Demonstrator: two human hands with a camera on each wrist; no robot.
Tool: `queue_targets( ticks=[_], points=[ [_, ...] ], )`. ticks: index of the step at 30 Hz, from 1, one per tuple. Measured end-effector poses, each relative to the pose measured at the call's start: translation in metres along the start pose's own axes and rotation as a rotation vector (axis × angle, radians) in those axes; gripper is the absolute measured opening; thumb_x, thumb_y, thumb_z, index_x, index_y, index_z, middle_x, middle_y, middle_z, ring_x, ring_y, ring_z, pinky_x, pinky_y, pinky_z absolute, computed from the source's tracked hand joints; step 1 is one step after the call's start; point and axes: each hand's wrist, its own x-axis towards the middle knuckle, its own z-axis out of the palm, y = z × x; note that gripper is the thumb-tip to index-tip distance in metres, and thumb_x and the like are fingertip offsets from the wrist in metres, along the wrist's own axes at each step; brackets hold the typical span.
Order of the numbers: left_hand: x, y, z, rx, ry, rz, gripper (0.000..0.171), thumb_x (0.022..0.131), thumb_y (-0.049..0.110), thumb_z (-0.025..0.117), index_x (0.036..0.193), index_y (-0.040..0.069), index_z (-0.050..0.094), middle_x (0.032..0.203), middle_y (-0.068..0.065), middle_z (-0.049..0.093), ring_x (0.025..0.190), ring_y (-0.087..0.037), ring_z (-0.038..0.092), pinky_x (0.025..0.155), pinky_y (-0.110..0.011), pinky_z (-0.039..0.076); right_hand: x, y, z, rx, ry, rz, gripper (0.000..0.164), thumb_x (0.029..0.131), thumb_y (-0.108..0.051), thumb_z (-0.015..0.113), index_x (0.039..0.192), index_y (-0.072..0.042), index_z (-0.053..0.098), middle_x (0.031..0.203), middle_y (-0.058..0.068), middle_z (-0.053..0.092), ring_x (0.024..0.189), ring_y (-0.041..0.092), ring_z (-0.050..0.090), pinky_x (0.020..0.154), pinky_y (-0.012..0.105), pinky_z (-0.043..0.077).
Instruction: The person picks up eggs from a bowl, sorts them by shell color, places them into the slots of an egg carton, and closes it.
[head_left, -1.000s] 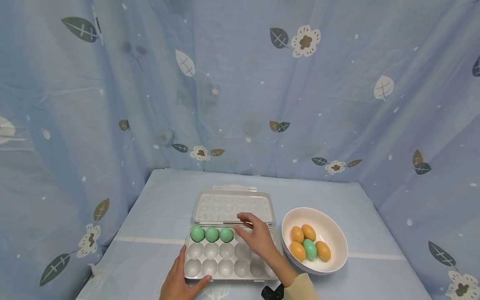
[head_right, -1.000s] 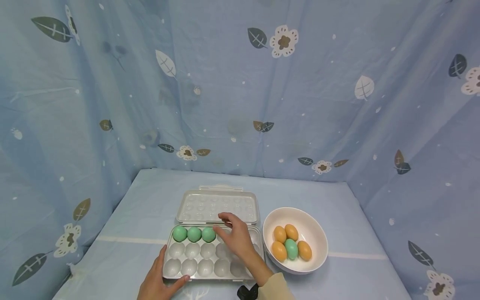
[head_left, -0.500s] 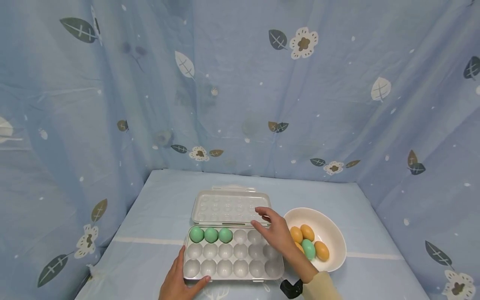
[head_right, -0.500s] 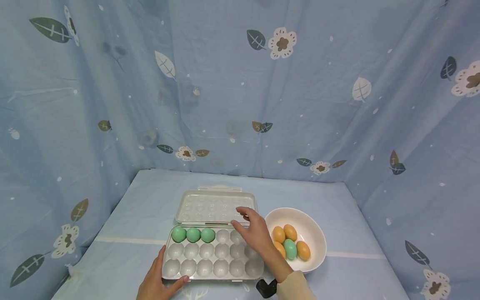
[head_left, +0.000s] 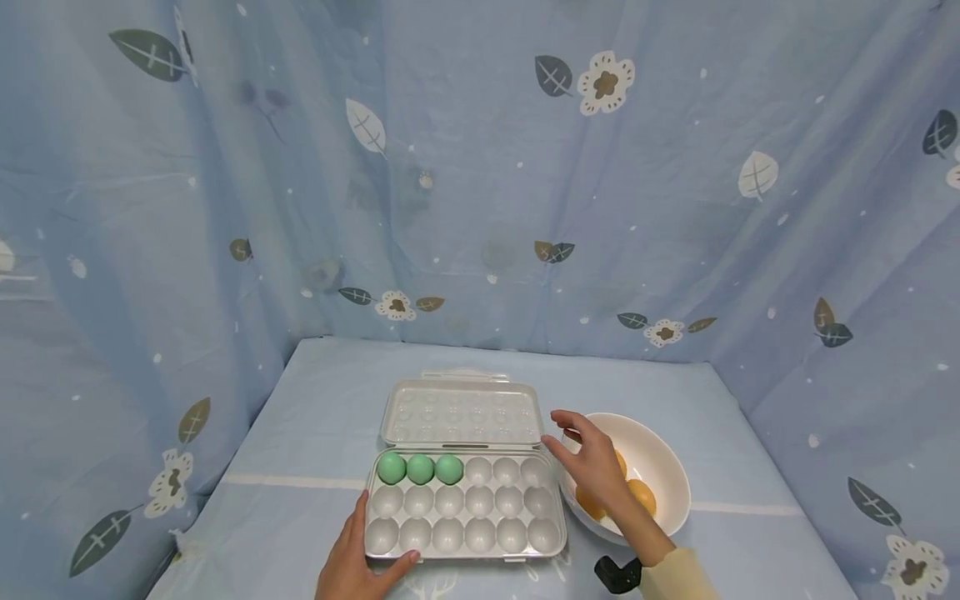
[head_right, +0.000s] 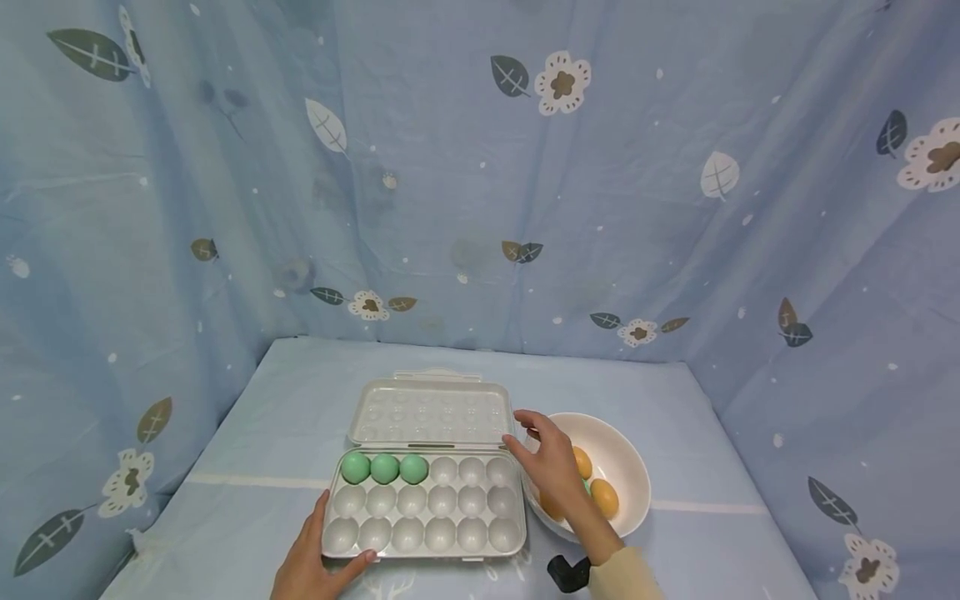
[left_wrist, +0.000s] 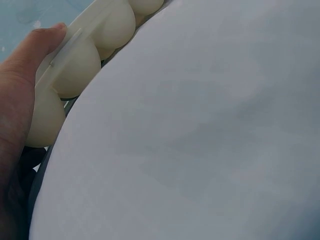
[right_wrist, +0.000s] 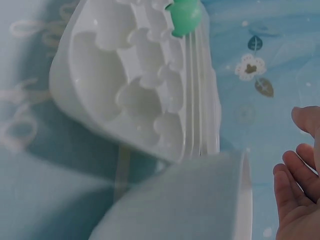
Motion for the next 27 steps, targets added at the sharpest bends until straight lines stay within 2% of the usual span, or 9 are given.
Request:
queue_targets(
  ticks=[11, 20, 27],
  points=[
    [0.000, 0.001, 0.000, -0.010, 0.015, 0.016, 0.130, 0.072, 0.078, 0.077, 0.162, 0.005, 0.017, 0.153, -0.025, 0.046, 0.132, -0.043, 0.054, 0.105, -0.061, 0.048, -0.013, 0.027, -0.032, -0.077, 0.010, 0.086, 0.045, 0.092, -0.022, 0.080, 0.131, -0.006, 0.065, 0.130, 0.011, 0.069, 0.119, 0.032, 0.066, 0.102, 0.049, 0.054],
    [-0.002, 0.003, -0.002, 0.013, -0.008, -0.016, 0.133, 0.071, 0.082, 0.075, 0.161, 0.003, 0.016, 0.154, -0.027, 0.044, 0.133, -0.045, 0.053, 0.106, -0.062, 0.047, -0.026, 0.046, -0.048, -0.150, -0.021, 0.144, 0.046, 0.094, -0.020, 0.078, 0.134, -0.005, 0.063, 0.132, 0.011, 0.067, 0.120, 0.032, 0.065, 0.102, 0.047, 0.054],
    [0.000, 0.003, -0.002, 0.013, -0.007, -0.012, 0.133, 0.071, 0.082, 0.075, 0.161, 0.003, 0.016, 0.154, -0.027, 0.044, 0.133, -0.045, 0.053, 0.106, -0.062, 0.047, -0.034, 0.058, -0.057, -0.191, -0.044, 0.160, 0.044, 0.093, -0.016, 0.079, 0.132, -0.003, 0.064, 0.129, 0.013, 0.069, 0.118, 0.033, 0.067, 0.099, 0.044, 0.057]
  ],
)
